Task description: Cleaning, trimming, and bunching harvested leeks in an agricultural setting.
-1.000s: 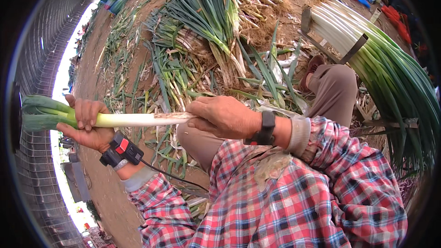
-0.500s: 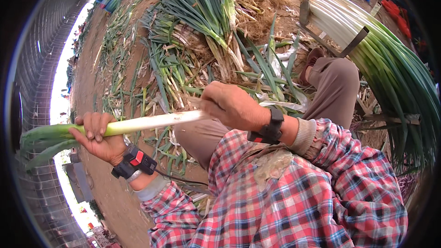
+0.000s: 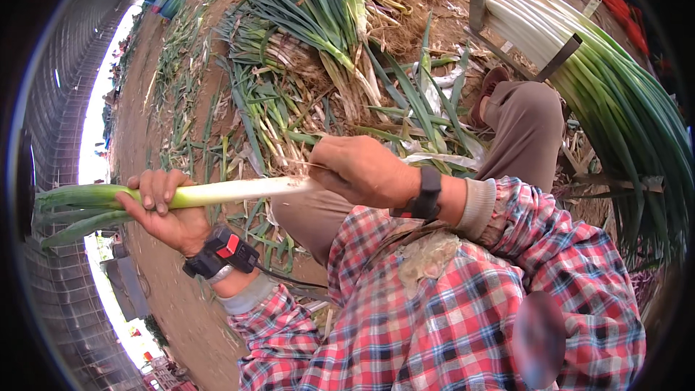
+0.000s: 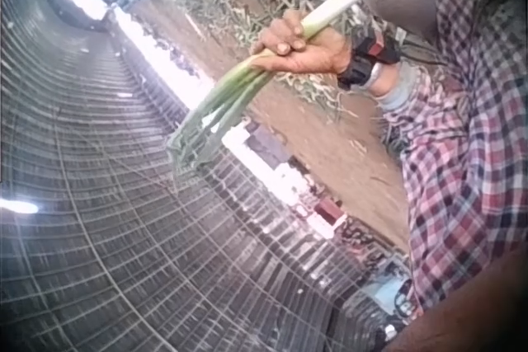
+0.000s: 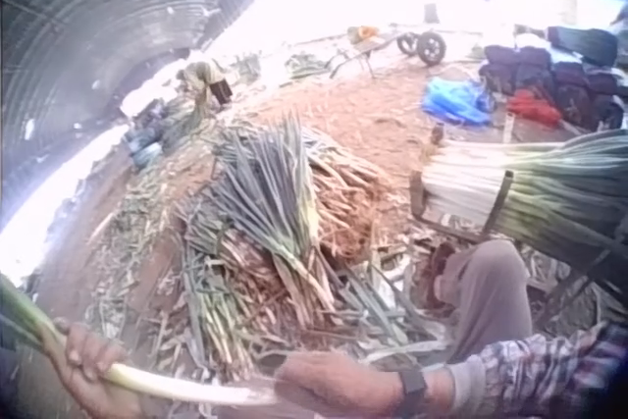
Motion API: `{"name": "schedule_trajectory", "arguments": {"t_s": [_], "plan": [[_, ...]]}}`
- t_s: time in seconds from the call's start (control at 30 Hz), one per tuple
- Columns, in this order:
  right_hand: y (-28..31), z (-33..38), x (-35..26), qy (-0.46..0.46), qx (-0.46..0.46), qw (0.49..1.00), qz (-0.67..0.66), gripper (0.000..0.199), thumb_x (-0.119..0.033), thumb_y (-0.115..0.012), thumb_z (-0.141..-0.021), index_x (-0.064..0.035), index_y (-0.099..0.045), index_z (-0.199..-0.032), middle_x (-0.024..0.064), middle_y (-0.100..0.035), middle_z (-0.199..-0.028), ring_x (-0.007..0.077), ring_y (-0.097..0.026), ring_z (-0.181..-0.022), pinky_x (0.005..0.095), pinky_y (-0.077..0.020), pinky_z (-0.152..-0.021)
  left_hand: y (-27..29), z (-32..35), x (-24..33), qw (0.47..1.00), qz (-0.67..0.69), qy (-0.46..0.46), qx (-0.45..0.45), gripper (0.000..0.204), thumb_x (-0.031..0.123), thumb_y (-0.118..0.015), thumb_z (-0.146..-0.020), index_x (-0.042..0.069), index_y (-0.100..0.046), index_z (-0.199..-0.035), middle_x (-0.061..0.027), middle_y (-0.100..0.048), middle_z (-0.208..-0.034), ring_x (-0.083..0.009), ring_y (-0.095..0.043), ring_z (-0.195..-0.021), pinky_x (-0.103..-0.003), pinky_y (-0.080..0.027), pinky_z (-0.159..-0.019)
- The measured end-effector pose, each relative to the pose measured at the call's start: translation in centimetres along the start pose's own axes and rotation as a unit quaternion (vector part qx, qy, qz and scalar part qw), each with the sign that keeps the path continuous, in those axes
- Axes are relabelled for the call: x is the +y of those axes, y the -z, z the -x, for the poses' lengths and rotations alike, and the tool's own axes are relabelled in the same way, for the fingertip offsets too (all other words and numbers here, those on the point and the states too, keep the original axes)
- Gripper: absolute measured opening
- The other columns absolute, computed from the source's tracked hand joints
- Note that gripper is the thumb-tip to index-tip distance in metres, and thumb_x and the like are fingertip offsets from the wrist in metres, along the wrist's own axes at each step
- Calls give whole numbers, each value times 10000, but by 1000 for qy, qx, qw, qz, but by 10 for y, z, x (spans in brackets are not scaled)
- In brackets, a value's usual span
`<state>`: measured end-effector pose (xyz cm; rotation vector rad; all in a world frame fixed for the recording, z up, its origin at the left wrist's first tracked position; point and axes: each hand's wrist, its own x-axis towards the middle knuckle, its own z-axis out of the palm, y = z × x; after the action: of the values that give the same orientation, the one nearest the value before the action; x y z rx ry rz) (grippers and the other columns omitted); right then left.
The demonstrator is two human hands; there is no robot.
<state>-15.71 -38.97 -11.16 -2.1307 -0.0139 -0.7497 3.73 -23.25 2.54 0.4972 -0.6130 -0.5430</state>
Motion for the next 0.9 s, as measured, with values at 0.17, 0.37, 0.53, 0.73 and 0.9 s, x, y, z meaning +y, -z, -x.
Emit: {"name": "schedule_trajectory", "arguments": {"t_s": [0.17,0.37,0.53,0.73,0.9], "plan": [[8,9,1,64,37,997,16,132,-154,-606,-863,-47,-562,-925,120,-550,-850,316,-586,-798,430,-477,-682,8,-3,4,998,-18,-2,57,233,305,-588,-970,80,-533,-938,44,-433,-623,-61,-414,-511,-232,-381,-534],[7,9,5,62,12,997,55,127,-131,-613,-857,-41,-556,-927,122,-538,-824,326,-574,-769,432,-474,-678,-4,-2,-2,999,-30,0,42,229,291,-604,-961,76,-530,-943,39,-436,-624,-67,-416,-515,-230,-375,-532],[7,9,1,10,26,999,-42,111,-118,-599,-868,-36,-553,-926,131,-531,-791,346,-566,-752,435,-470,-673,-5,-2,-1,999,-31,5,34,231,287,-597,-965,70,-523,-944,36,-434,-625,-69,-415,-519,-231,-375,-533],[6,8,0,36,3,999,-15,147,-149,-610,-865,-36,-552,-937,132,-542,-797,352,-576,-772,439,-470,-670,-1,1,-1,998,-33,5,59,235,285,-592,-969,63,-518,-949,37,-428,-629,-69,-406,-518,-231,-369,-528],[-16,10,18,63,-12,998,0,179,-178,-617,-855,-37,-548,-941,133,-552,-797,357,-584,-769,454,-470,-658,1,6,-9,996,-76,0,53,247,298,-582,-974,60,-518,-966,37,-430,-630,-63,-397,-513,-223,-362,-517]]}}
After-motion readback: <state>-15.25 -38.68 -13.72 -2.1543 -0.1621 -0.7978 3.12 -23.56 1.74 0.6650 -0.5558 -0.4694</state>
